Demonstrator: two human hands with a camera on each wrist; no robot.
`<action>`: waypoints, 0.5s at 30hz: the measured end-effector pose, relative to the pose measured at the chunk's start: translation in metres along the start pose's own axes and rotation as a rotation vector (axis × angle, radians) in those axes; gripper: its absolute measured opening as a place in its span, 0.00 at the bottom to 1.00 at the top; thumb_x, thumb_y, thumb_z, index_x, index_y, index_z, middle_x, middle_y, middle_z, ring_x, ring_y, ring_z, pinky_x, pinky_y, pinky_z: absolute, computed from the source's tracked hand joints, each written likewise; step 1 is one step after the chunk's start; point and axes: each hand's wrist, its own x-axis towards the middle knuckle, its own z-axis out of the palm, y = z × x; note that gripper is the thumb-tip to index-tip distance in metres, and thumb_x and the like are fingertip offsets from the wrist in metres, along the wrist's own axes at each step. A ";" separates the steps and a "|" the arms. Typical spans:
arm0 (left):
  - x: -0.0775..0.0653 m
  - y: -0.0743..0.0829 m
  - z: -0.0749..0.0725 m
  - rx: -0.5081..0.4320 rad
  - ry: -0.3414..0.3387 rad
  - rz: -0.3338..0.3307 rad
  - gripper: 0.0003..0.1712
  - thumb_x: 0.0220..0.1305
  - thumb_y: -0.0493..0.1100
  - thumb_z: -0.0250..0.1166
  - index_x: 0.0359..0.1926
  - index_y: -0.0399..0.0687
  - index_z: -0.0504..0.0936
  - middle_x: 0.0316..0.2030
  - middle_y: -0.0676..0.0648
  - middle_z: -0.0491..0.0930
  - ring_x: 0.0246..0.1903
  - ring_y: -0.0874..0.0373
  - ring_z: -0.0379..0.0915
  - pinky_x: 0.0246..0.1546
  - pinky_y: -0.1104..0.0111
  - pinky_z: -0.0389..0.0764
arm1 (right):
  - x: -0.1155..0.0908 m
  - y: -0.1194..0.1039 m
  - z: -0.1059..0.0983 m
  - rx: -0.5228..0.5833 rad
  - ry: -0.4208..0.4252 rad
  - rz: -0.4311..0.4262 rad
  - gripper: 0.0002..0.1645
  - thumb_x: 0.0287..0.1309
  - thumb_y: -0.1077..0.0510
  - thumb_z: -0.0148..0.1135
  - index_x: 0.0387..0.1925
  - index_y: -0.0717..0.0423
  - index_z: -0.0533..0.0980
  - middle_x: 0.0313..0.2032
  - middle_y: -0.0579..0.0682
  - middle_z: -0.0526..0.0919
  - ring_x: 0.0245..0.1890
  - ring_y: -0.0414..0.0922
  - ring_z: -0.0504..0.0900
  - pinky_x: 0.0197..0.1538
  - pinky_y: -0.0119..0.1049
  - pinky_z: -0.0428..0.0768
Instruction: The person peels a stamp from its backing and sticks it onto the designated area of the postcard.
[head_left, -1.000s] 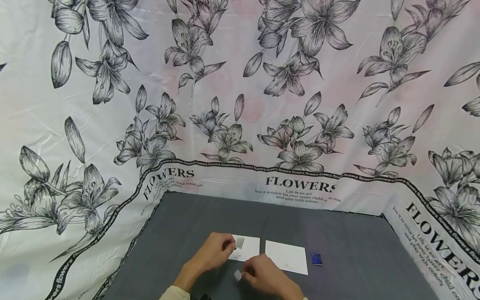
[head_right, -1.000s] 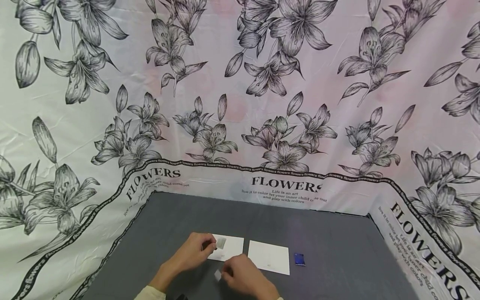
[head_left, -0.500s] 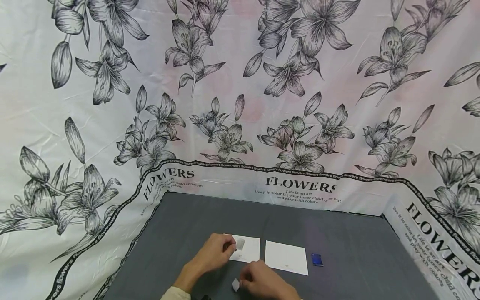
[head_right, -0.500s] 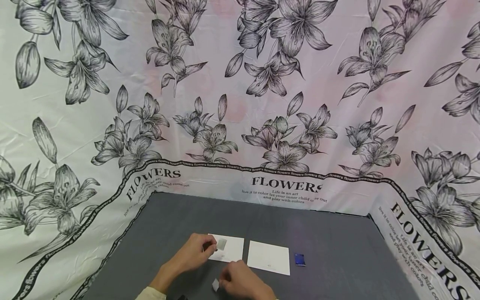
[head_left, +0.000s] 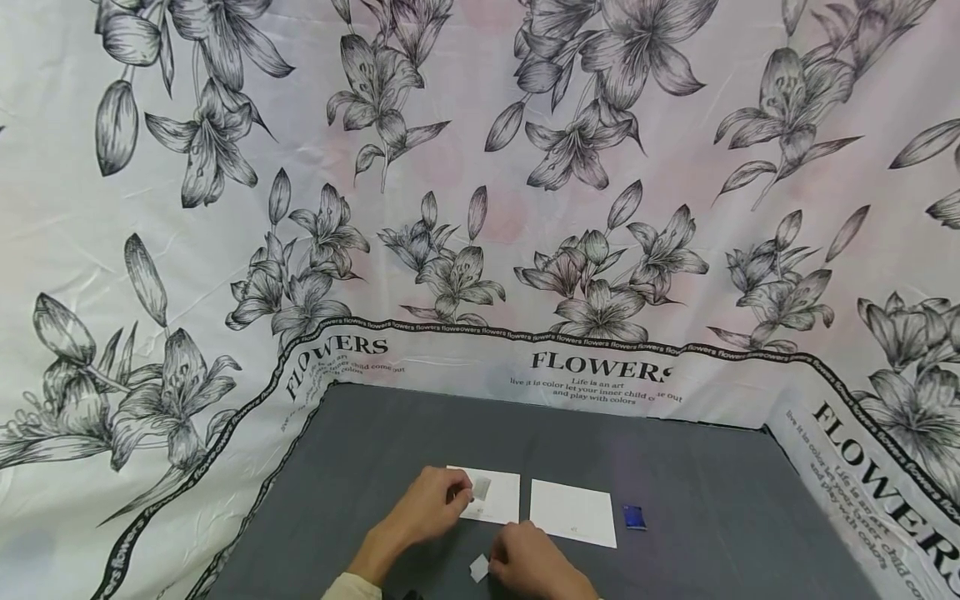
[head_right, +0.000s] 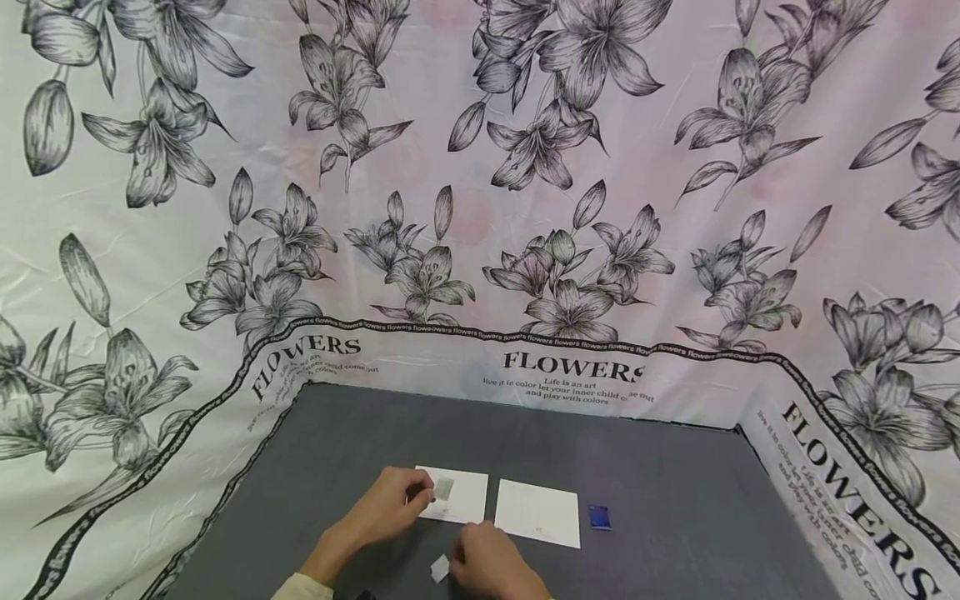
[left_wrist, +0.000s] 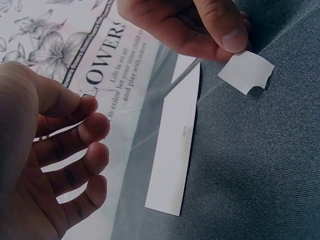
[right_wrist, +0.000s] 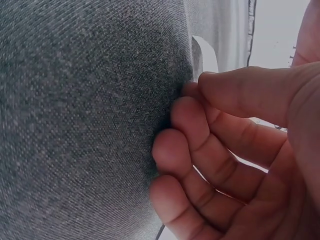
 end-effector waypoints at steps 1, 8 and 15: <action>0.000 0.000 0.000 -0.002 -0.001 -0.001 0.08 0.76 0.37 0.65 0.39 0.47 0.89 0.25 0.62 0.76 0.24 0.72 0.67 0.28 0.74 0.72 | -0.001 -0.008 -0.005 -0.007 -0.003 0.018 0.07 0.62 0.58 0.73 0.28 0.53 0.90 0.22 0.37 0.86 0.20 0.29 0.73 0.26 0.30 0.76; 0.001 0.003 -0.001 0.012 0.010 -0.003 0.08 0.75 0.37 0.65 0.38 0.48 0.89 0.25 0.62 0.76 0.24 0.73 0.67 0.28 0.74 0.71 | -0.003 -0.033 -0.020 -0.080 -0.004 0.079 0.05 0.59 0.62 0.74 0.27 0.53 0.90 0.21 0.37 0.85 0.19 0.29 0.71 0.26 0.27 0.74; 0.000 0.003 0.000 0.017 0.012 -0.002 0.08 0.75 0.37 0.65 0.38 0.46 0.89 0.25 0.62 0.76 0.25 0.73 0.67 0.28 0.74 0.71 | -0.004 -0.033 -0.023 -0.116 0.042 0.027 0.07 0.55 0.64 0.72 0.25 0.50 0.88 0.19 0.35 0.82 0.18 0.29 0.69 0.25 0.26 0.72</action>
